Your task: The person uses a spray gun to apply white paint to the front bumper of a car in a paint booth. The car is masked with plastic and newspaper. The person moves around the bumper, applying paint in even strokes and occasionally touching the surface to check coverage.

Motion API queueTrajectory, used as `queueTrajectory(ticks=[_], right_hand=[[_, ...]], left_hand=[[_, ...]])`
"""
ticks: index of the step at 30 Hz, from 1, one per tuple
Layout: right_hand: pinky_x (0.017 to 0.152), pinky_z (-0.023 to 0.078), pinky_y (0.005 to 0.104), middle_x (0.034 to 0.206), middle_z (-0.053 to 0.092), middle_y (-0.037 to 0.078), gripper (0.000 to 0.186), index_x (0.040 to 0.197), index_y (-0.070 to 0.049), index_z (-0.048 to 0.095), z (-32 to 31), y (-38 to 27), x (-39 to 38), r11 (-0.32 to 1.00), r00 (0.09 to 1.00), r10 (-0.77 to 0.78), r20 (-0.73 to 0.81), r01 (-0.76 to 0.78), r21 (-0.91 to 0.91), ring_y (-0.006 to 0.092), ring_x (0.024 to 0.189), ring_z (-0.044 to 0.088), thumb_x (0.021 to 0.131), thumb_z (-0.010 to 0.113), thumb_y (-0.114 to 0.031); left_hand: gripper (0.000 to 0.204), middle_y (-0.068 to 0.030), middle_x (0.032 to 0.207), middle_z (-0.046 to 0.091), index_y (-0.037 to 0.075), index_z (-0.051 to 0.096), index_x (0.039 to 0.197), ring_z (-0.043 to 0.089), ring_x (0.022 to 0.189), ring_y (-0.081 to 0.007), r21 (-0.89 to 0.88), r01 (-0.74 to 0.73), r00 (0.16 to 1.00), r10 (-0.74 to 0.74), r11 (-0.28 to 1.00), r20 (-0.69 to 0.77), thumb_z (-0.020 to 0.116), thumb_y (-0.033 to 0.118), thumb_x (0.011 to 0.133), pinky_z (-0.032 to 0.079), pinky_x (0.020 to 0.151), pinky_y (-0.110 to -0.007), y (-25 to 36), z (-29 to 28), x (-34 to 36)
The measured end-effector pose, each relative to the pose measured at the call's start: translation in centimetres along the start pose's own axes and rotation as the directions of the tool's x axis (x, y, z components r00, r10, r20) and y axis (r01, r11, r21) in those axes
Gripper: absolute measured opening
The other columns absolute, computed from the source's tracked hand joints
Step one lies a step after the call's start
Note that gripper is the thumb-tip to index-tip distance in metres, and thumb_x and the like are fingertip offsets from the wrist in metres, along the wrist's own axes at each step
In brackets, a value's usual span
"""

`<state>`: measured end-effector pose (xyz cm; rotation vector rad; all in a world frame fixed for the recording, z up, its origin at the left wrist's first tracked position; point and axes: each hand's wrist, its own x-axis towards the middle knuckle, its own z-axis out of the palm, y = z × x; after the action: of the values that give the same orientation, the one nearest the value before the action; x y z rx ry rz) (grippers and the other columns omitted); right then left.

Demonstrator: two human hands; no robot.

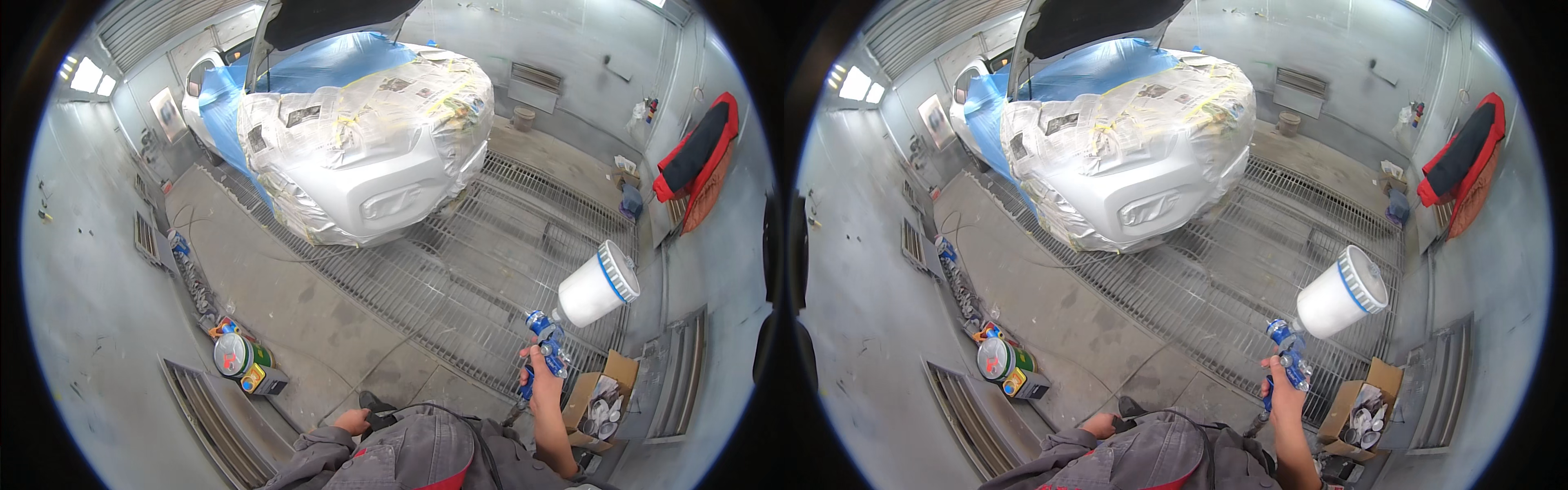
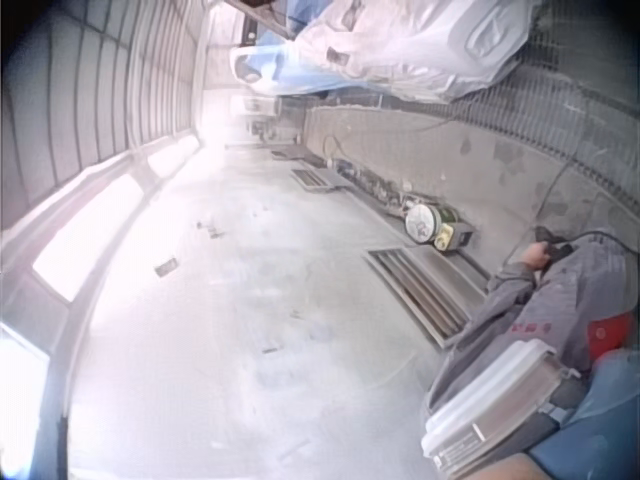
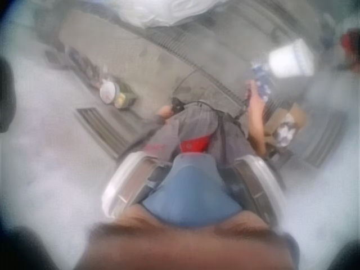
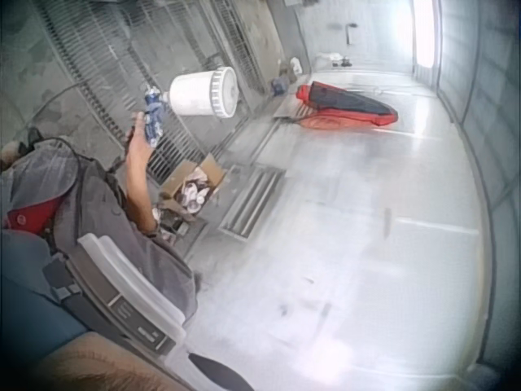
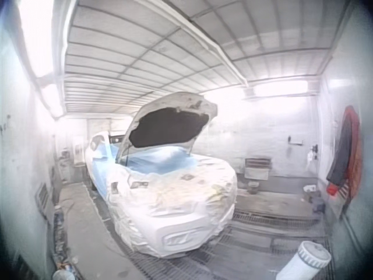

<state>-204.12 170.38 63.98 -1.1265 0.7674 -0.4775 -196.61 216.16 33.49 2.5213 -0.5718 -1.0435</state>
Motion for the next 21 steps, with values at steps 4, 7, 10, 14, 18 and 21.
queueTrajectory(ticks=[4, 7, 10, 14, 18, 21], right_hand=[[0.043, 0.042, 0.0252, 0.091, 0.071, 0.005, 0.026, 0.125, -0.005, 0.064, -1.0, -0.1, 0.2, 0.999, 0.998, -0.012, -0.062, 0.015, 0.039, 0.0097, 0.051, 0.054, 0.102, 0.067, -0.018], [0.043, 0.042, 0.0253, 0.091, 0.071, 0.005, 0.026, 0.124, -0.005, 0.064, -1.7, 0.1, 0.6, 0.999, 0.995, 0.009, -0.101, -0.004, 0.042, 0.0101, 0.050, 0.053, 0.102, 0.067, -0.019], [0.043, 0.041, 0.0254, 0.091, 0.070, 0.005, 0.025, 0.123, -0.006, 0.065, -1.9, 0.4, 0.9, 0.999, 0.993, 0.024, -0.116, -0.020, 0.038, 0.0104, 0.049, 0.052, 0.102, 0.067, -0.019], [0.042, 0.041, 0.0255, 0.090, 0.070, 0.005, 0.024, 0.122, -0.006, 0.065, -1.9, 0.9, 1.2, 0.999, 0.992, 0.044, -0.116, -0.041, 0.034, 0.0106, 0.049, 0.052, 0.102, 0.067, -0.019], [0.041, 0.040, 0.0256, 0.090, 0.069, 0.005, 0.023, 0.120, -0.006, 0.064, -1.7, 1.6, 1.5, 0.998, 0.996, 0.054, -0.075, -0.053, 0.015, 0.0106, 0.049, 0.052, 0.102, 0.068, -0.019], [0.041, 0.040, 0.0255, 0.089, 0.069, 0.005, 0.022, 0.119, -0.006, 0.063, -0.5, 1.6, 1.5, 0.997, 0.997, 0.077, -0.031, -0.078, -0.017, 0.0105, 0.049, 0.052, 0.102, 0.068, -0.019]], left_hand=[[0.038, -0.0239, 0.111, 0.073, 0.009, 0.068, 0.120, 0.067, 0.106, -0.0455, 0.009, -0.031, 0.999, 0.031, 0.999, 0.023, 0.065, 0.024, 0.085, 0.053, 0.092, -0.054, 0.8, -0.9, 0.6], [0.038, -0.0237, 0.109, 0.073, 0.010, 0.069, 0.119, 0.068, 0.105, -0.0455, 0.018, -0.029, 0.999, 0.028, 0.999, 0.031, 0.066, 0.023, 0.084, 0.053, 0.091, -0.054, 1.3, -1.3, 0.5], [0.038, -0.0229, 0.108, 0.073, 0.011, 0.069, 0.118, 0.068, 0.104, -0.0452, 0.016, -0.035, 0.999, 0.035, 0.999, 0.019, 0.068, 0.021, 0.082, 0.053, 0.090, -0.054, 1.1, -1.0, 0.1], [0.037, -0.0217, 0.108, 0.073, 0.011, 0.069, 0.118, 0.068, 0.103, -0.0444, 0.045, -0.038, 0.999, 0.038, 0.998, -0.007, 0.069, 0.020, 0.082, 0.054, 0.089, -0.054, 0.5, -0.1, -0.7], [0.038, -0.0210, 0.109, 0.073, 0.012, 0.070, 0.118, 0.069, 0.103, -0.0433, 0.006, 0.003, 1.000, -0.003, 1.000, -0.004, 0.069, 0.021, 0.081, 0.054, 0.089, -0.054, 1.6, -0.1, -2.2], [0.038, -0.0206, 0.111, 0.073, 0.013, 0.070, 0.119, 0.068, 0.105, -0.0425, -0.009, 0.027, 1.000, -0.027, 1.000, -0.013, 0.068, 0.022, 0.082, 0.054, 0.091, -0.053, 0.4, 1.1, -3.0]])
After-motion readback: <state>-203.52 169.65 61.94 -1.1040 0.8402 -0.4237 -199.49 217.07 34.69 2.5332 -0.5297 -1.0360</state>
